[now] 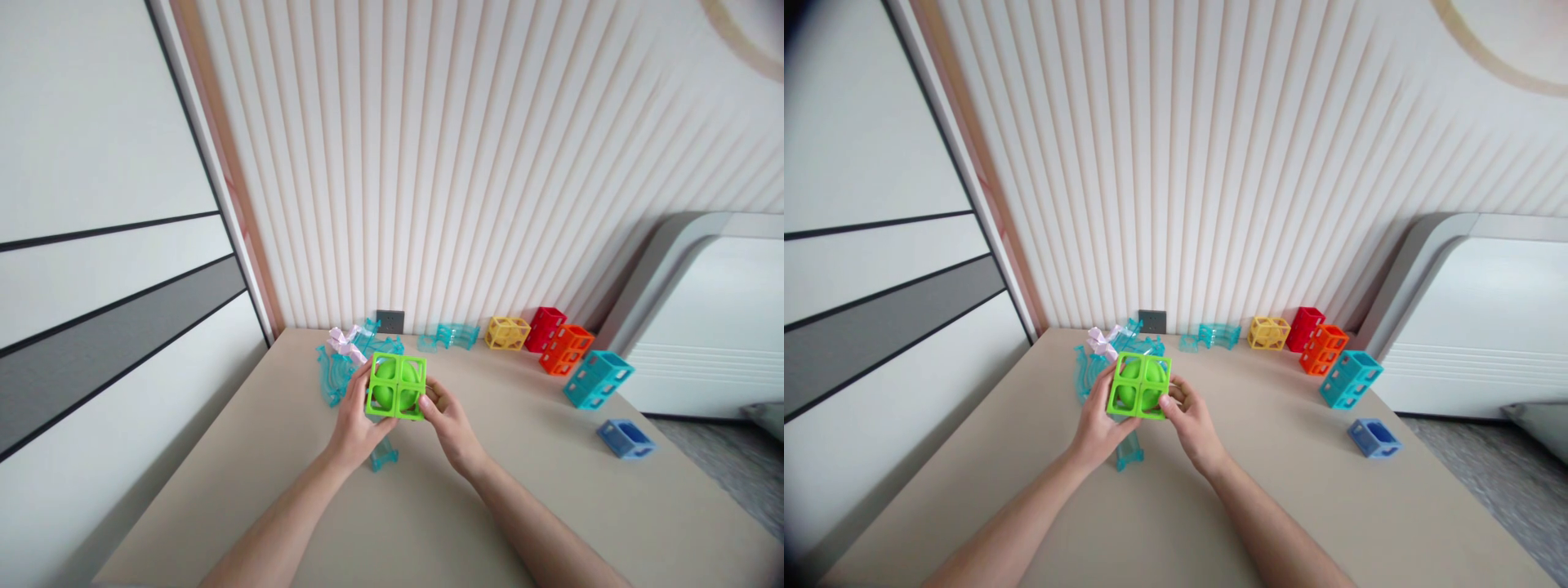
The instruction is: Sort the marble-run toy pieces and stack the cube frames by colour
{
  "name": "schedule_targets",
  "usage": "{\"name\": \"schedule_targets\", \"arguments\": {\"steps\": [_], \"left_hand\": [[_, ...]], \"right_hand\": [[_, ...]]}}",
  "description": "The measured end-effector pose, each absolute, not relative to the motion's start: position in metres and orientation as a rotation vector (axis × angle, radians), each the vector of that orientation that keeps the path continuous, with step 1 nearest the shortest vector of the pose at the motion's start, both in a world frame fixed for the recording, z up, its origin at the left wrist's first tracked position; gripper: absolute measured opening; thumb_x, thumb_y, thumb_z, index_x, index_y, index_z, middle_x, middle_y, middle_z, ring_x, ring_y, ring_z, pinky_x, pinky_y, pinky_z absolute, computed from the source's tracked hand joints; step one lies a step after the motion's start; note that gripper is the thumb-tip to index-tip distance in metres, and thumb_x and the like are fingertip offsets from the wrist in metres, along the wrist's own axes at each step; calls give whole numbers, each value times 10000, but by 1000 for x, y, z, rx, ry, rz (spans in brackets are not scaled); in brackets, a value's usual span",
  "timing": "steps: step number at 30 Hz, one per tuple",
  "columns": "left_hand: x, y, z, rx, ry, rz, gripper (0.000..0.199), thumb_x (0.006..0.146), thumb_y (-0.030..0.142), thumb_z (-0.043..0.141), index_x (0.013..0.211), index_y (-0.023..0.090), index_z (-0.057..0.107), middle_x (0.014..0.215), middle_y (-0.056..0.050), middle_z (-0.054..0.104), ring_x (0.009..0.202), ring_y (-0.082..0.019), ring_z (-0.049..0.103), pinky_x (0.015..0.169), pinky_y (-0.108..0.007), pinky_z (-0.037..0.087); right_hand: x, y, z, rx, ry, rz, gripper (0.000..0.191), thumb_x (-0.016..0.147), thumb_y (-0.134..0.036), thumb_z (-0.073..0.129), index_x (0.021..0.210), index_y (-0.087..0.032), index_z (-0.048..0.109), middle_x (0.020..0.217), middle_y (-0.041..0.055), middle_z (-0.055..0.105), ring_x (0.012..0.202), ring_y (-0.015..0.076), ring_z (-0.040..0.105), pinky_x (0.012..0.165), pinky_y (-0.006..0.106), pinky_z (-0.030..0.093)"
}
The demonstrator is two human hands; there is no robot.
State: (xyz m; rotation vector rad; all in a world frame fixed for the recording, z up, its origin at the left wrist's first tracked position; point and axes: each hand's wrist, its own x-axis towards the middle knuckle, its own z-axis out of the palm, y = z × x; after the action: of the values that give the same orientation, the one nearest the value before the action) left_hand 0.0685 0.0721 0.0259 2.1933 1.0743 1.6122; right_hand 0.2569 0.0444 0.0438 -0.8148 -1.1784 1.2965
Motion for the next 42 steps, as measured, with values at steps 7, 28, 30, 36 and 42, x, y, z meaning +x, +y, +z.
{"name": "schedule_targets", "arguments": {"steps": [7,28,30,36,42], "left_hand": [[70,74,24,2192,1074,1617,787,772,243,769,1458,245,383,1428,-152,540,1343,-330,528,1089,-500,480],[71,71,18,2170,1094,1537,810,790,254,752,1478,245,324,1454,-176,469,1385,-352,461,1103,-518,439],[72,70,17,2204,1057,1534,824,793,234,745,1490,241,306,1456,-180,476,1379,-347,473,1099,-517,446],[77,67,12,2298,828,1442,870,778,171,721,1514,233,261,1445,-188,494,1375,-358,480,1082,-532,468],[77,65,12,2273,835,1422,946,749,187,757,1533,252,232,1445,-186,470,1374,-377,471,1086,-547,463]], "right_hand": [[256,46,42,-859,-1163,1270,521,810,-550,763,1193,-217,644,1100,106,746,962,261,709,774,349,542],[251,44,46,-837,-1130,1292,486,833,-520,753,1201,-218,654,1129,96,746,1005,274,709,870,420,565],[249,42,47,-855,-1113,1304,515,816,-530,766,1214,-228,643,1167,93,730,1037,283,698,872,429,572],[248,35,47,-964,-992,1294,649,742,-487,845,1285,-261,572,1223,64,697,1112,274,663,942,415,557],[250,36,41,-879,-970,1357,642,763,-446,833,1310,-276,543,1232,60,690,1115,271,661,963,416,545]]}}
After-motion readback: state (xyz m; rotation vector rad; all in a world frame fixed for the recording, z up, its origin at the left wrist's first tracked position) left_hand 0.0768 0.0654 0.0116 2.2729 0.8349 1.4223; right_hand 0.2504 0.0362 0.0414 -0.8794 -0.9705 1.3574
